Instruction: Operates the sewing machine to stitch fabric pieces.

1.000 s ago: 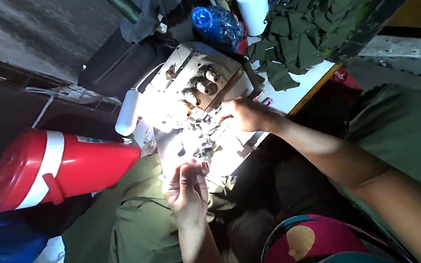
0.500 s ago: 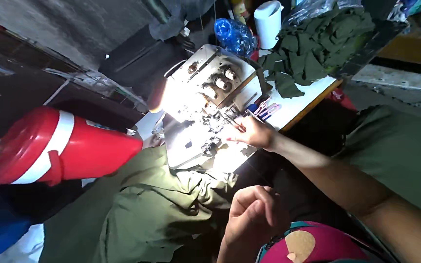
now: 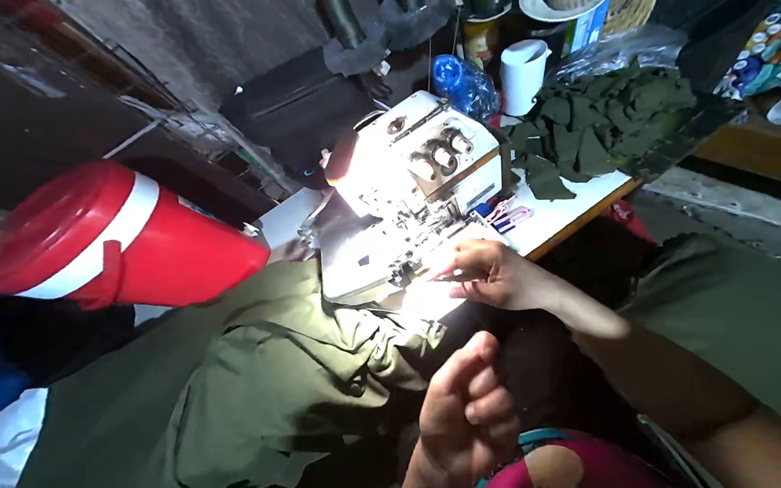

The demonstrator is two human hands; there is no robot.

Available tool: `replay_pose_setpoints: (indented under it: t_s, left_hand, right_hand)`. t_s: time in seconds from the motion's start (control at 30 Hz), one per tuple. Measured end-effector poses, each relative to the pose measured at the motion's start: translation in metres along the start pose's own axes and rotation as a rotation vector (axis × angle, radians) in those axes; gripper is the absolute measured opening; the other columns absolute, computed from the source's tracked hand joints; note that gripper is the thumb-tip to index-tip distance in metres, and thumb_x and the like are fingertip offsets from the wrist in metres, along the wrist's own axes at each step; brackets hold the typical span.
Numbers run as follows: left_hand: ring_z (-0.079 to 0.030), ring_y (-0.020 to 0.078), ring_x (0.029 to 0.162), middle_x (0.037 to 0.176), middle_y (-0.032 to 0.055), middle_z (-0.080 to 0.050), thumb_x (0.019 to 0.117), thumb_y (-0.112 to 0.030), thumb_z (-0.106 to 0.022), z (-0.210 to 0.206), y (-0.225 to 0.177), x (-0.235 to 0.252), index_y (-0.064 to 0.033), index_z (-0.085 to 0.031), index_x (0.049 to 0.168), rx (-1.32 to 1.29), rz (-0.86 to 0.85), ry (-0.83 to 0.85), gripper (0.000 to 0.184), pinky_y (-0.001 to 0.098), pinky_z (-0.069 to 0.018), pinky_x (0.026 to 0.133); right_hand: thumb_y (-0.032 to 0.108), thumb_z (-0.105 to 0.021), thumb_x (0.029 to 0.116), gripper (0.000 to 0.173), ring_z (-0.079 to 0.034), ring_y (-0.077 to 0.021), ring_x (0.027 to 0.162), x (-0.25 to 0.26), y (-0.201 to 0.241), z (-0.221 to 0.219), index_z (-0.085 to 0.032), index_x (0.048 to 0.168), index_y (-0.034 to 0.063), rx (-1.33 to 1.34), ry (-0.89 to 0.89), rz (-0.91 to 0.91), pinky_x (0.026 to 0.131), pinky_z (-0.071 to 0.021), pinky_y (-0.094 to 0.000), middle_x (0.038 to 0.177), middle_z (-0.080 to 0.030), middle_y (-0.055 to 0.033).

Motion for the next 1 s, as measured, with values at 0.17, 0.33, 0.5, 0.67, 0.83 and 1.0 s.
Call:
replay_pose_setpoints:
  t_s: [0.17,0.33,0.5,0.67,0.83,1.0]
  left_hand:
    - [-0.052,-0.0002,0.046,0.059,-0.0095,-0.054,0.0983,-0.022,-0.059,-0.030,-0.027,-0.032,-0.0123,-0.070,0.095,0.045,-0.225,0.119,0.015,0.0139,-0.0422,0.044]
    - [-0.067,0.0131,0.072,0.080,0.0048,-0.069,0.1033,-0.019,-0.048,0.029,-0.092,-0.030,-0.0037,-0.073,0.106,0.294,-0.514,-0.273,0.029,0.0271,-0.0574,0.069]
    - [-0.070,0.0274,0.110,0.118,0.0190,-0.070,0.1086,-0.014,-0.034,0.018,-0.096,0.009,0.0056,-0.056,0.132,0.299,-0.524,-0.222,0.038,0.0396,-0.0556,0.099]
    - [-0.049,0.0027,0.046,0.059,-0.0053,-0.050,0.1109,-0.018,-0.032,0.004,-0.134,-0.020,-0.0075,-0.063,0.103,0.366,-0.734,-0.390,0.034,0.0159,-0.0456,0.045]
    - [-0.046,0.0016,0.046,0.060,-0.0059,-0.049,0.1074,-0.013,-0.033,0.010,-0.129,-0.031,-0.0074,-0.064,0.105,0.518,-0.728,-0.473,0.032,0.0161,-0.0430,0.044]
    - [-0.046,0.0023,0.047,0.061,-0.0060,-0.049,0.1061,-0.013,-0.037,0.017,-0.119,-0.030,-0.0067,-0.065,0.107,0.502,-0.675,-0.405,0.029,0.0167,-0.0426,0.046]
  right_hand:
    - [0.037,-0.069,0.0966,0.035,-0.055,0.0005,0.076,-0.021,-0.007,0.023,-0.073,0.082,0.0056,-0.145,-0.024,0.058,0.067,-0.0466,-0.0145,0.079,-0.058,0.0006]
    - [0.029,-0.065,0.0993,0.027,-0.061,0.0015,0.080,-0.036,0.032,0.037,-0.075,0.090,0.0051,-0.200,-0.048,0.138,0.070,-0.0509,-0.0139,0.088,-0.069,0.0004]
    - [0.025,-0.065,0.0978,0.020,-0.065,-0.0141,0.087,-0.044,0.075,-0.025,-0.072,0.087,0.0095,-0.346,0.244,0.277,0.076,-0.0544,-0.0271,0.091,-0.068,-0.0054]
    - [0.019,-0.063,0.0992,0.020,-0.058,0.0006,0.068,-0.012,0.025,0.018,-0.073,0.110,0.0062,-0.145,-0.089,-0.108,0.063,-0.0500,-0.0179,0.079,-0.067,0.0029]
    - [0.009,-0.062,0.1005,0.011,-0.045,-0.0059,0.047,0.026,-0.085,0.012,-0.064,0.108,0.0017,0.210,-0.374,-0.693,0.043,-0.0380,-0.0209,0.066,-0.054,-0.0022]
    - [0.016,-0.061,0.1025,0.016,-0.044,-0.0043,0.049,0.052,-0.086,-0.015,-0.066,0.098,0.0018,0.309,-0.472,-0.714,0.045,-0.0382,-0.0206,0.068,-0.054,-0.0002]
Point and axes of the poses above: each hand's wrist, its own x-axis towards the middle knuckle, its own z-axis out of the back of the hand, y = z × x, the point moved 10 cm from there along x, towards the middle knuckle
